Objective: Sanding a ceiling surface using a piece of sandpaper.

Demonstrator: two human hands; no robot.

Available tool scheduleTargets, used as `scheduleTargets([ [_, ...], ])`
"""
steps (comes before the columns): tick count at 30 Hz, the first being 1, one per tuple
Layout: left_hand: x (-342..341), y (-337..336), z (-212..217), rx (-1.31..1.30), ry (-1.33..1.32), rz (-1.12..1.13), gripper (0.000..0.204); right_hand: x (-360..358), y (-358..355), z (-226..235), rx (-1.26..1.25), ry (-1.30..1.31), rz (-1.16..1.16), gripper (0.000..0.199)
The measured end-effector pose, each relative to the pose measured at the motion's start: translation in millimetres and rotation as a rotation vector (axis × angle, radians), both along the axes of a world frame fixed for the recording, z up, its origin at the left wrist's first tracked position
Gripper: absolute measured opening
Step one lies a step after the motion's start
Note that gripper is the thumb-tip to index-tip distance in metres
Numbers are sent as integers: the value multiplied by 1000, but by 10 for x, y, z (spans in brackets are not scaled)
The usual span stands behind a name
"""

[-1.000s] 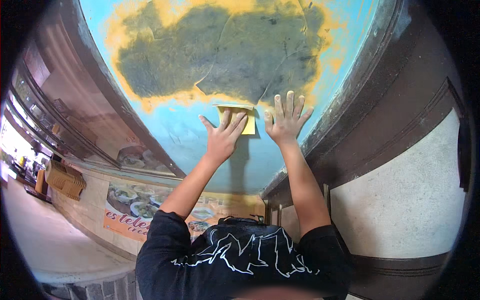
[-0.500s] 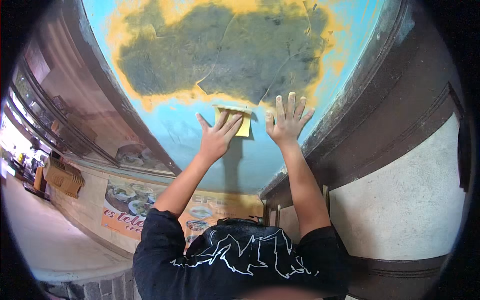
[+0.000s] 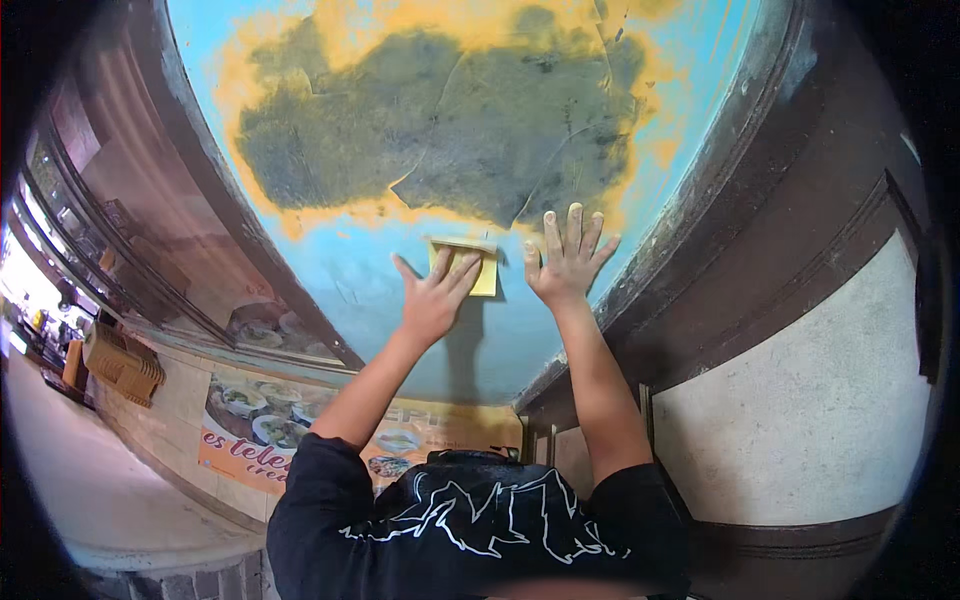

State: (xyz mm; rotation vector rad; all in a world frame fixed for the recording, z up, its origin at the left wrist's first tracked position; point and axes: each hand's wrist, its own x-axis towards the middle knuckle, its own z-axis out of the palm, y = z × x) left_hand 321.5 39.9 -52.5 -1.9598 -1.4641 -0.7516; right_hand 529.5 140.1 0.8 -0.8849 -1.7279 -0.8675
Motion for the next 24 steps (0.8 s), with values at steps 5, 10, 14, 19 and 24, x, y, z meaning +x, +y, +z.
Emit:
scheduleTargets([
  [5,32,10,-169,-48,-17,-26,54,4,8,24,21,-15,11,54],
  [10,138,17,450,27,-13,-2,56,32,-4,7,3,-3,8,51],
  [14,113,-32,94,-11,-34,-32,57,30,-28,29,-1,-7,22,51],
  [19,70,-41,-228,-72,-34,-33,57,22,-1,32,44,-45,15,55],
  [24,74,100,432,62,-2,-34,52,2,30,-5,22,-38,13,54],
])
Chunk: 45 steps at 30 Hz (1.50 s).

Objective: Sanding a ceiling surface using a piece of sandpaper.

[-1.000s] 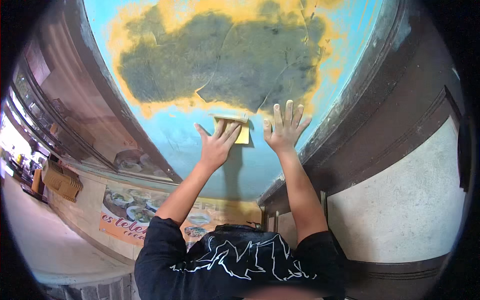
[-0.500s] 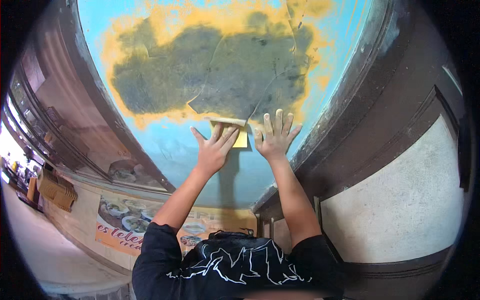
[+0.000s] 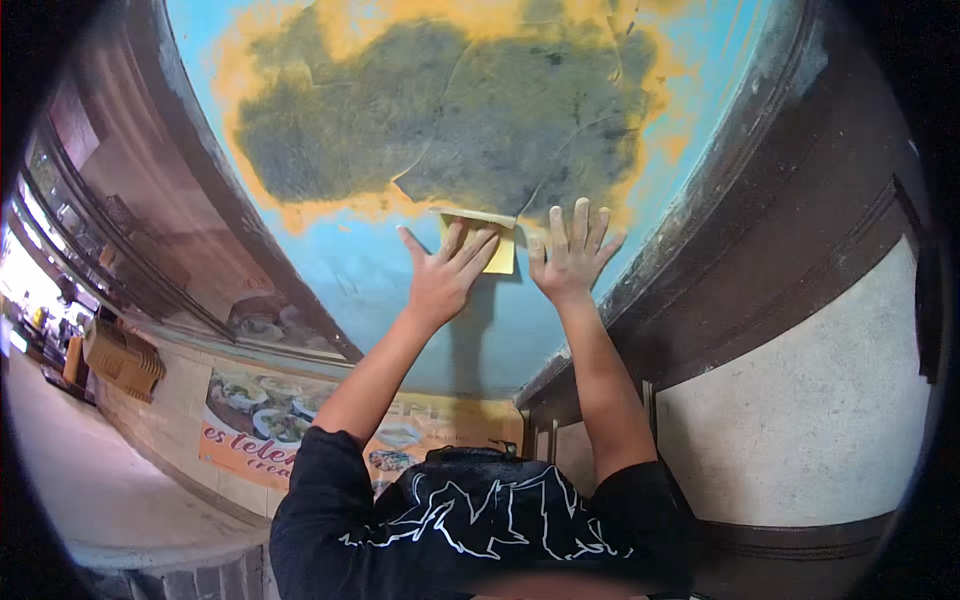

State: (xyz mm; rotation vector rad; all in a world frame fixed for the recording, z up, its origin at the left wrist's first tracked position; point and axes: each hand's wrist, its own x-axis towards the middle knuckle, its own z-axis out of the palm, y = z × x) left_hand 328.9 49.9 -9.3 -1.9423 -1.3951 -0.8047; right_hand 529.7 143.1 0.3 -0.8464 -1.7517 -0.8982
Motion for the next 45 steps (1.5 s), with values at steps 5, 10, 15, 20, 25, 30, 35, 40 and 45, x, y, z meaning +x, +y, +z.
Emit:
scheduleTargets([
  [5,-18,-85,-503,-146,-60,-2,54,-62,0,-38,4,40,2,52],
  [10,-30,-150,-693,-106,-66,10,54,-74,-1,-49,0,31,18,52],
  [15,-102,-89,-92,-74,-73,-23,57,-83,-7,-47,0,36,15,53],
  [20,-177,-213,-417,-178,-52,-13,60,-168,-72,-25,10,56,22,52],
  [25,-214,-367,-428,-179,-52,-30,59,-200,-185,19,-18,49,1,53],
  [30,-284,-375,-12,-83,-58,-64,58,-240,-286,66,-56,45,-13,54],
  [35,-374,-550,-428,-173,-51,-55,61,-312,-363,130,-39,59,6,55],
  [40,-401,-558,-280,-173,-20,2,60,-288,-376,116,-77,33,-5,55],
  [45,-408,-406,281,-38,-1,4,58,-285,-344,134,-14,54,18,55],
])
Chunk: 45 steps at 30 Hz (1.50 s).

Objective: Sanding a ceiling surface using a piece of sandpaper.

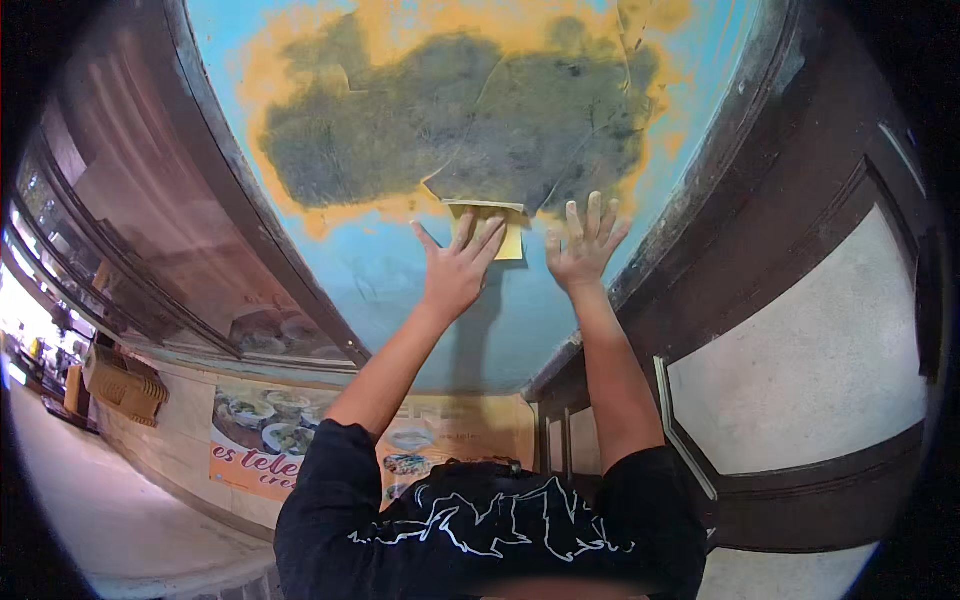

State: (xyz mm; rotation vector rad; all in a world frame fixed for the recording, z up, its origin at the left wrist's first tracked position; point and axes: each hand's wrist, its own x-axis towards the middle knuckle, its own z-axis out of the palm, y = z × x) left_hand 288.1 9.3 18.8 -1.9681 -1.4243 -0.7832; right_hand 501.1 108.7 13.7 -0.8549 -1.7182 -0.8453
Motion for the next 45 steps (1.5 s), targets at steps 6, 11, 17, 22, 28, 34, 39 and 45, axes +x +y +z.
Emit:
scheduleTargets([
  [6,105,-14,-663,-106,-29,25,59,94,114,-11,18,2,-26,51],
  [11,279,175,-324,-108,-7,3,61,179,237,-54,29,21,-3,48],
  [17,400,298,-576,-118,-15,17,63,270,390,-110,47,-37,-14,53],
  [22,479,384,-821,-137,-2,80,62,331,534,-182,52,36,24,46],
  [28,482,463,-261,-3,-13,41,61,344,532,-224,54,32,24,46],
  [34,452,353,-875,-118,-28,41,60,292,504,-221,46,30,34,47],
  [39,466,423,-514,-123,-50,30,57,325,478,-204,44,16,12,47],
  [45,400,357,-792,-117,-32,30,56,248,426,-177,47,18,22,47],
])
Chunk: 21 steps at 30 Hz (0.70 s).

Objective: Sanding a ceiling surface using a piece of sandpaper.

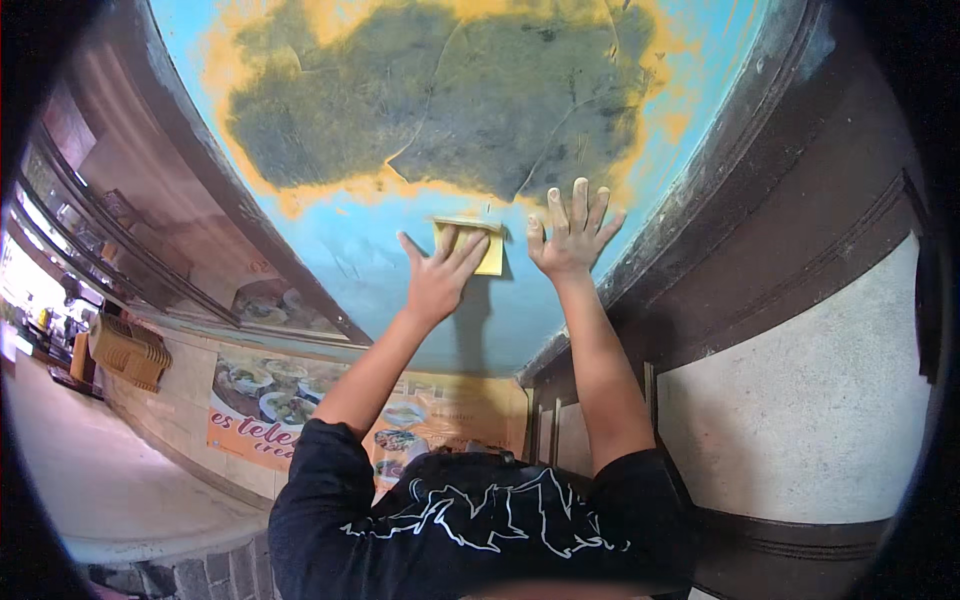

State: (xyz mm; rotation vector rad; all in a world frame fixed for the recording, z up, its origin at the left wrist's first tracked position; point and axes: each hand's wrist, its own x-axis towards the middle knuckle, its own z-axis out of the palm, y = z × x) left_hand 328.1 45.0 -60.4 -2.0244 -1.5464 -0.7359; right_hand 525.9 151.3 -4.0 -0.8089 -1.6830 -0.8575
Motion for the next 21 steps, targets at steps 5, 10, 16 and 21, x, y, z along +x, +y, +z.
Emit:
scheduleTargets([
  [5,9,-67,56,33,0,-10,59,-19,-25,1,15,4,2,49],
  [10,-22,8,463,74,2,-10,57,19,-49,10,-3,-50,-31,51],
  [16,-93,-78,-26,40,41,-13,57,-27,-72,2,-31,-4,-7,50],
  [21,-53,-44,409,68,25,-20,57,-39,-127,-1,-30,5,-7,51],
])
